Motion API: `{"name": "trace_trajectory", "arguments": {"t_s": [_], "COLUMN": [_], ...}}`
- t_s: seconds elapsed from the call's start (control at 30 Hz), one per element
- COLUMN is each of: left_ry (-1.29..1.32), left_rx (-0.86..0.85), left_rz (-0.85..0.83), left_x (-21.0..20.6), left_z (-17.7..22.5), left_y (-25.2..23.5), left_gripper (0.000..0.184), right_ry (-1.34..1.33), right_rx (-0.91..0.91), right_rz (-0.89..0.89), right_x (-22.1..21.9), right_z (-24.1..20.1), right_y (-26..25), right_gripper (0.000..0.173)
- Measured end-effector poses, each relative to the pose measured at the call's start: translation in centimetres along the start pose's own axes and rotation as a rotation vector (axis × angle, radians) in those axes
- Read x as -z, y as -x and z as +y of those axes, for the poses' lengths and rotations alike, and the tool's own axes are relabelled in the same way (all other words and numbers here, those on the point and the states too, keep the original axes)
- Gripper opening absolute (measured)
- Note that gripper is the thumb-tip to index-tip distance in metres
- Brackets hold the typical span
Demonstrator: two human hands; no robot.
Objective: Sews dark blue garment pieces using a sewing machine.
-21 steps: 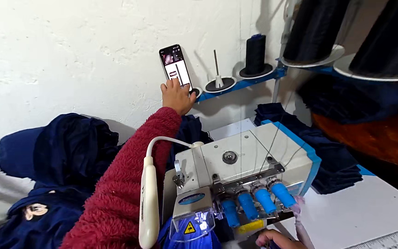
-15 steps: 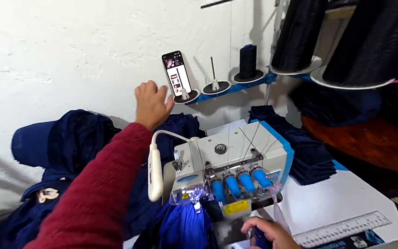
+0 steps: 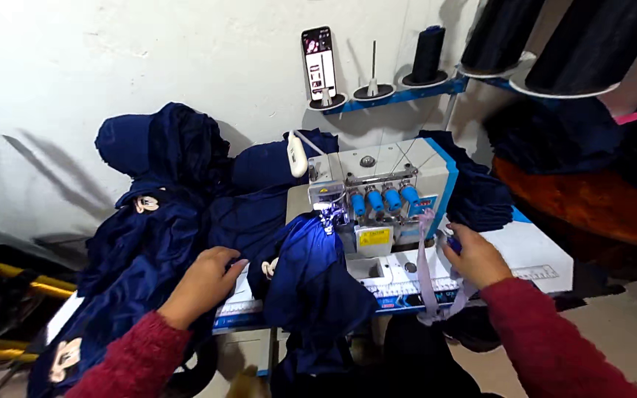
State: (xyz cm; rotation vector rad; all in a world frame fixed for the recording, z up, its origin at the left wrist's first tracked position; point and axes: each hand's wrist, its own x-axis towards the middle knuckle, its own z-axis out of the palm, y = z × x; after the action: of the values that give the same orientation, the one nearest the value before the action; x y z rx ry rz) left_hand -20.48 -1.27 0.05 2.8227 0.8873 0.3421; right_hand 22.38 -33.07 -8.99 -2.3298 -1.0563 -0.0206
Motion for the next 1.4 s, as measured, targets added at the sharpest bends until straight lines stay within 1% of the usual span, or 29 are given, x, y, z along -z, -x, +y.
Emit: {"name": "trace_trajectory", "arguments": {"t_s": [0.07, 0.13, 0.23, 0.3, 0.33, 0.37, 0.4, 0.43, 0.47, 0.5, 0.53, 0.57, 0.63, 0.67, 0.7, 0.77, 0.8, 0.83, 0.93, 0.97, 1.0, 1.07, 1.1, 1.13, 1.17, 1.23, 1.27, 1.33, 1.4], "left_ry": [0.067, 0.168, 0.357, 0.459, 0.519, 0.58, 0.636, 0.683, 0.724, 0.774, 0.825, 0.871, 0.912, 0.911, 0.907, 0.907, 0.907, 0.915, 0.93, 0.915, 0.882, 0.759, 0.672, 0.578, 0.483, 0.321, 0.279, 0.242, 0.2], "left_rx": [0.056, 0.126, 0.183, 0.209, 0.236, 0.266, 0.284, 0.291, 0.298, 0.312, 0.332, 0.356, 0.385, 0.391, 0.396, 0.43, 0.468, 0.511, 0.592, 0.595, 0.583, 0.494, 0.427, 0.35, 0.271, 0.165, 0.157, 0.179, 0.206], "left_rz": [-0.125, -0.224, -0.297, -0.306, -0.297, -0.282, -0.253, -0.208, -0.148, -0.087, -0.02, 0.04, 0.134, 0.167, 0.183, 0.197, 0.195, 0.194, 0.21, 0.216, 0.22, 0.245, 0.275, 0.298, 0.306, 0.235, 0.162, 0.016, -0.066], "left_x": [-1.4, -2.4, -3.3, -3.8, -4.3, -5.0, -5.5, -5.8, -5.8, -5.6, -5.2, -4.4, -2.4, -1.4, -0.6, 0.0, -0.2, -0.7, -1.7, -1.6, -1.3, 0.5, 2.0, 3.6, 5.1, 7.4, 7.9, 7.3, 6.2], "left_z": [0.5, 1.2, 1.9, 2.1, 1.9, 1.7, 1.6, 1.7, 2.2, 2.8, 3.4, 4.1, 4.8, 4.9, 4.8, 4.0, 3.7, 3.3, 2.9, 2.9, 2.9, 2.6, 2.3, 2.1, 2.0, 2.4, 2.7, 3.0, 3.0], "left_y": [0.0, -0.2, -0.2, 0.2, 0.5, 0.9, 1.3, 1.6, 1.9, 2.2, 2.3, 2.2, 1.7, 1.2, 0.8, -0.3, -0.9, -1.4, -2.5, -2.6, -2.8, -3.7, -4.8, -6.2, -7.7, -10.9, -12.5, -15.3, -16.8], "left_gripper": [0.045, 0.054, 0.059, 0.056, 0.055, 0.054, 0.048, 0.04, 0.033, 0.03, 0.029, 0.03, 0.026, 0.023, 0.021, 0.018, 0.018, 0.02, 0.024, 0.025, 0.027, 0.033, 0.034, 0.033, 0.032, 0.031, 0.031, 0.033, 0.034], "right_ry": [0.069, 0.09, 0.085, 0.019, -0.044, -0.114, -0.21, -0.315, -0.405, -0.456, -0.469, -0.444, -0.386, -0.378, -0.41, -0.629, -0.742, -0.78, -0.739, -0.792, -0.915, -1.327, -1.554, -1.76, -1.94, -2.179, -2.218, -2.182, -2.179], "right_rx": [0.068, 0.092, 0.092, 0.112, 0.142, 0.175, 0.213, 0.246, 0.246, 0.224, 0.202, 0.198, 0.196, 0.19, 0.182, 0.122, 0.067, 0.039, 0.081, 0.094, 0.081, -0.042, -0.095, -0.093, -0.052, 0.057, 0.079, 0.041, 0.018], "right_rz": [0.012, 0.021, 0.085, 0.232, 0.32, 0.363, 0.324, 0.194, 0.004, -0.176, -0.279, -0.332, -0.397, -0.405, -0.397, -0.411, -0.437, -0.442, -0.461, -0.502, -0.589, -0.9, -1.042, -1.14, -1.191, -1.184, -1.15, -1.077, -1.086], "right_x": [-0.7, -1.0, -0.4, 0.4, 0.4, -0.2, -1.3, -2.6, -3.8, -4.8, -5.6, -5.9, -5.1, -4.2, -3.4, -3.2, -3.8, -5.0, -8.0, -8.3, -8.3, -7.3, -6.8, -6.7, -7.2, -9.5, -10.9, -12.7, -12.6], "right_z": [0.7, 1.2, 0.9, -1.5, -3.5, -5.8, -8.3, -10.8, -12.9, -14.4, -15.4, -16.0, -16.4, -16.5, -16.6, -16.6, -16.7, -16.7, -17.1, -17.6, -18.0, -18.3, -17.9, -17.2, -16.5, -16.2, -16.5, -17.3, -17.2], "right_y": [-0.2, -0.4, -0.2, 1.0, 2.0, 3.2, 4.6, 6.0, 7.0, 7.5, 7.7, 7.7, 7.8, 7.9, 8.1, 8.2, 8.3, 8.4, 9.0, 9.2, 9.4, 9.4, 9.2, 9.1, 9.1, 10.2, 11.0, 12.1, 12.0], "right_gripper": [0.046, 0.044, 0.04, 0.034, 0.031, 0.031, 0.031, 0.032, 0.041, 0.052, 0.057, 0.054, 0.043, 0.041, 0.041, 0.033, 0.028, 0.025, 0.034, 0.034, 0.031, 0.019, 0.018, 0.02, 0.024, 0.027, 0.026, 0.025, 0.029]}}
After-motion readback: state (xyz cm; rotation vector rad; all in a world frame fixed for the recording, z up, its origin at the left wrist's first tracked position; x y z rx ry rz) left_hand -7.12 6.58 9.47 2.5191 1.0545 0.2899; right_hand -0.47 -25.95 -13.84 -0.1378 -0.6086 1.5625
